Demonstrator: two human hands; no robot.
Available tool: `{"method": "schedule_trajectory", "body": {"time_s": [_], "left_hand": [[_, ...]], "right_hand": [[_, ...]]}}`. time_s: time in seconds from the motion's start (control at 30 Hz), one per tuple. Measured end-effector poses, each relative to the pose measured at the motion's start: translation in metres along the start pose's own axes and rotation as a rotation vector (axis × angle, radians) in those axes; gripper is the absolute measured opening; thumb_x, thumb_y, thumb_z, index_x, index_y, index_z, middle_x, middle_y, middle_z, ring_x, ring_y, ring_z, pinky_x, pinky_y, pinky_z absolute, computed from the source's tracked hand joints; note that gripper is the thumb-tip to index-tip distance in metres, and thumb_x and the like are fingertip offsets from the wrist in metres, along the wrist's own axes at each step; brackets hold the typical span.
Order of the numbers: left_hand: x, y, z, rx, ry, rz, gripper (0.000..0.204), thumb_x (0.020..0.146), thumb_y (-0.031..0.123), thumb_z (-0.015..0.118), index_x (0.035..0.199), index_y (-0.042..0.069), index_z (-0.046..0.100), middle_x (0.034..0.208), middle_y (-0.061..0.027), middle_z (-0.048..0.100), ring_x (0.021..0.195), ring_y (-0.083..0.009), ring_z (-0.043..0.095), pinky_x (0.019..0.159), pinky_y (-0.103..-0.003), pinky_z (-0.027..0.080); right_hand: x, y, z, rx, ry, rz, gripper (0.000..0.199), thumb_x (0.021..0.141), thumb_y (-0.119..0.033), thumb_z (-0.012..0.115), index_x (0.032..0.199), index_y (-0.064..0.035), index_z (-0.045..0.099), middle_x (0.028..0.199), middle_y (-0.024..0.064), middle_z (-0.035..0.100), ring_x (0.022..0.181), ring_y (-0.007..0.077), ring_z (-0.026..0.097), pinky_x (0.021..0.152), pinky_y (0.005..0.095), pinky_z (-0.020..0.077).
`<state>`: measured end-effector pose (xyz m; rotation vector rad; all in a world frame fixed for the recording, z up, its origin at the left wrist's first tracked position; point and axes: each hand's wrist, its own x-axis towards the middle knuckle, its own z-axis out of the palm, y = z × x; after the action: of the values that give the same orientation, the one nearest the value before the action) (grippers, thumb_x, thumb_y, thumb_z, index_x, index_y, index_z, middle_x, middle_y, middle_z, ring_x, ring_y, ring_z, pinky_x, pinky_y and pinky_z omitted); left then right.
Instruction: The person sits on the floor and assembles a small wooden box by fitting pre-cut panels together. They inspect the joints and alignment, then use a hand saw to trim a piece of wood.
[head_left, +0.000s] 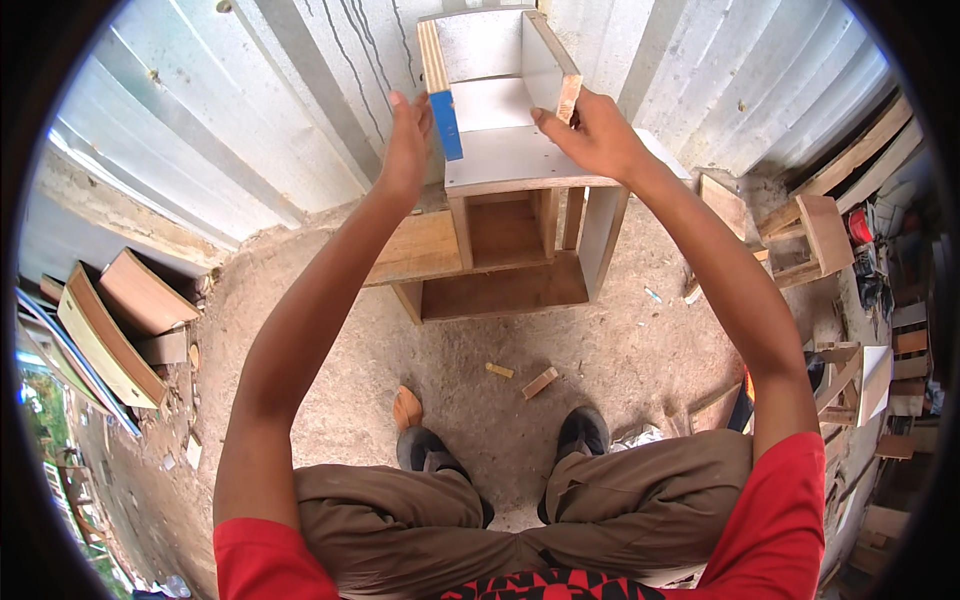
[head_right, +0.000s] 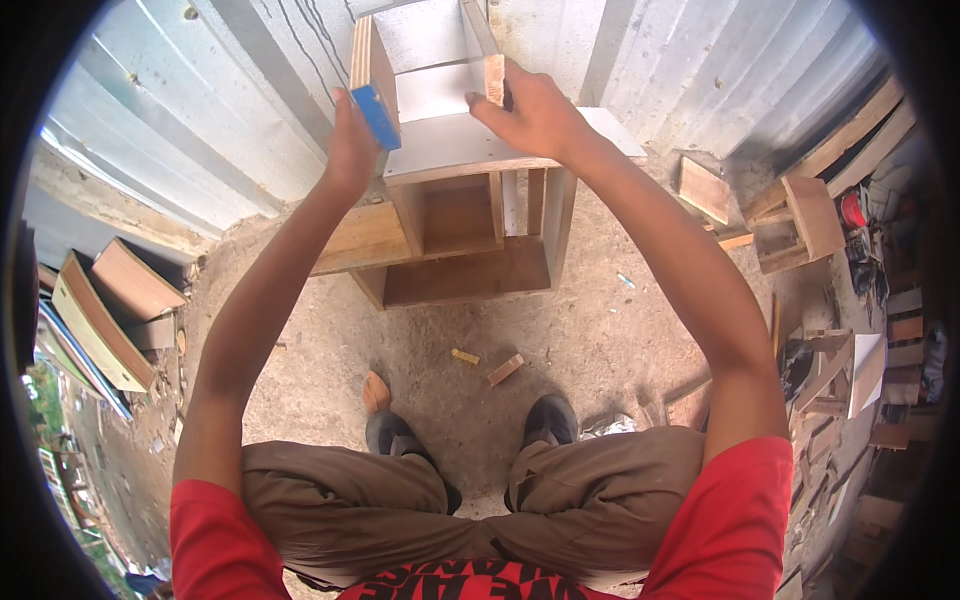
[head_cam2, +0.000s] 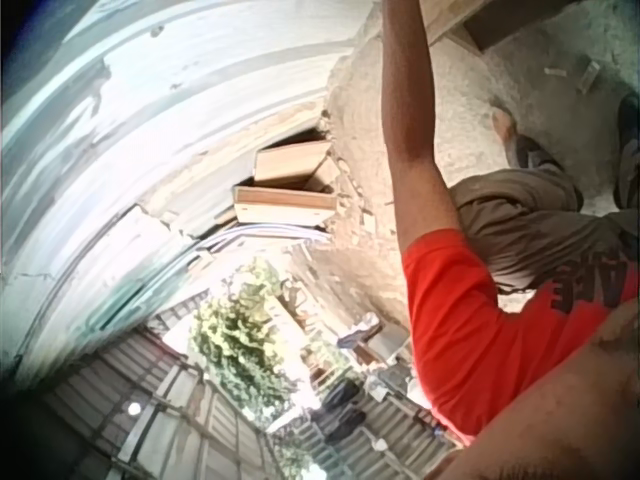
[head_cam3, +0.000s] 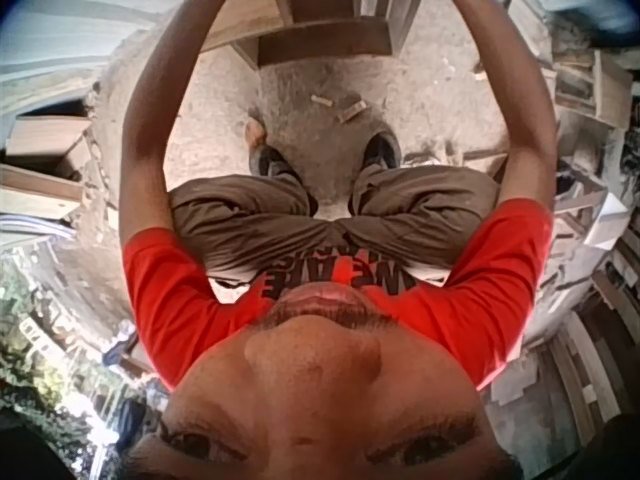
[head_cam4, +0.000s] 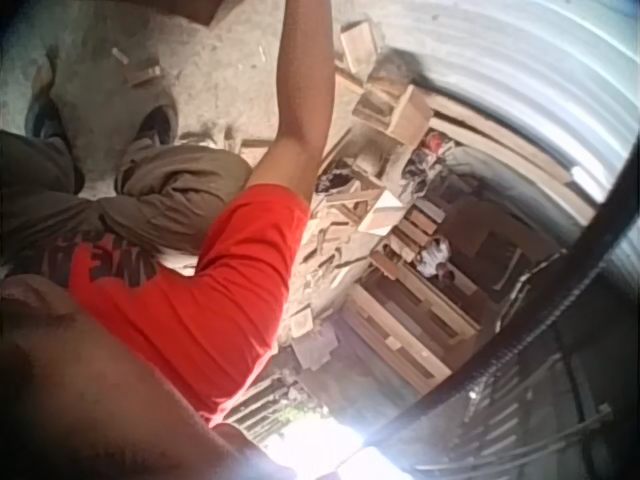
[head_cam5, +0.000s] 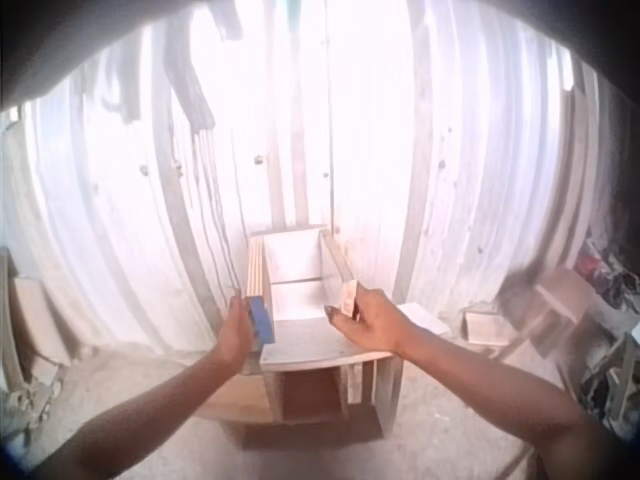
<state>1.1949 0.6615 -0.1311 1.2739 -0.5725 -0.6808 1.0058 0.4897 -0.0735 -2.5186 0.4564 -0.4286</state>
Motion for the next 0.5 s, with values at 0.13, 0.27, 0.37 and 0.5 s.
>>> {"method": "schedule_trajectory", "body": {"time_s": [0.13, 0.27, 0.37, 0.5], "left_hand": [[0.004, -0.008, 0.004, 0.228, -0.058, -0.033, 0.082, 0.105, 0.064, 0.022, 0.158, 0.002, 0.023, 0.163, -0.0166, 0.029, 0.153, -0.0262, 0.022, 0.123, -0.038, 0.016], [-0.001, -0.007, 0.018, 0.193, 0.004, 0.028, 0.072, 0.108, 0.055, 0.021, 0.156, 0.001, 0.029, 0.157, -0.0157, 0.038, 0.146, -0.0251, 0.033, 0.119, -0.036, 0.025], [-0.015, 0.002, 0.033, 0.164, 0.041, 0.074, 0.068, 0.109, 0.051, 0.02, 0.152, 0.001, 0.035, 0.147, -0.0148, 0.048, 0.135, -0.0231, 0.045, 0.113, -0.035, 0.035], [-0.015, 0.0, 0.033, 0.136, 0.075, 0.098, 0.065, 0.11, 0.05, 0.02, 0.148, 0.001, 0.04, 0.138, -0.0129, 0.055, 0.124, -0.0214, 0.055, 0.107, -0.034, 0.042]], "right_hand": [[-0.003, -0.003, 0.0, -0.044, 0.106, -0.096, 0.05, 0.093, -0.038, 0.061, 0.107, 0.0095, 0.056, 0.071, 0.0219, 0.065, 0.068, 0.0363, 0.067, 0.065, 0.0471, 0.0513], [-0.005, -0.01, 0.007, -0.093, 0.261, -0.033, 0.043, 0.094, -0.032, 0.058, 0.102, 0.01, 0.057, 0.059, 0.0223, 0.061, 0.058, 0.0418, 0.064, 0.059, 0.0503, 0.0511], [-0.009, -0.019, 0.01, -0.075, 0.329, -0.005, 0.042, 0.096, -0.031, 0.056, 0.1, 0.011, 0.057, 0.056, 0.0214, 0.059, 0.053, 0.0407, 0.063, 0.055, 0.0493, 0.0508], [-0.021, -0.022, 0.01, 0.02, 0.39, 0.016, 0.044, 0.097, -0.031, 0.055, 0.097, 0.0127, 0.057, 0.055, 0.0219, 0.058, 0.052, 0.0396, 0.063, 0.055, 0.048, 0.0519]]}}
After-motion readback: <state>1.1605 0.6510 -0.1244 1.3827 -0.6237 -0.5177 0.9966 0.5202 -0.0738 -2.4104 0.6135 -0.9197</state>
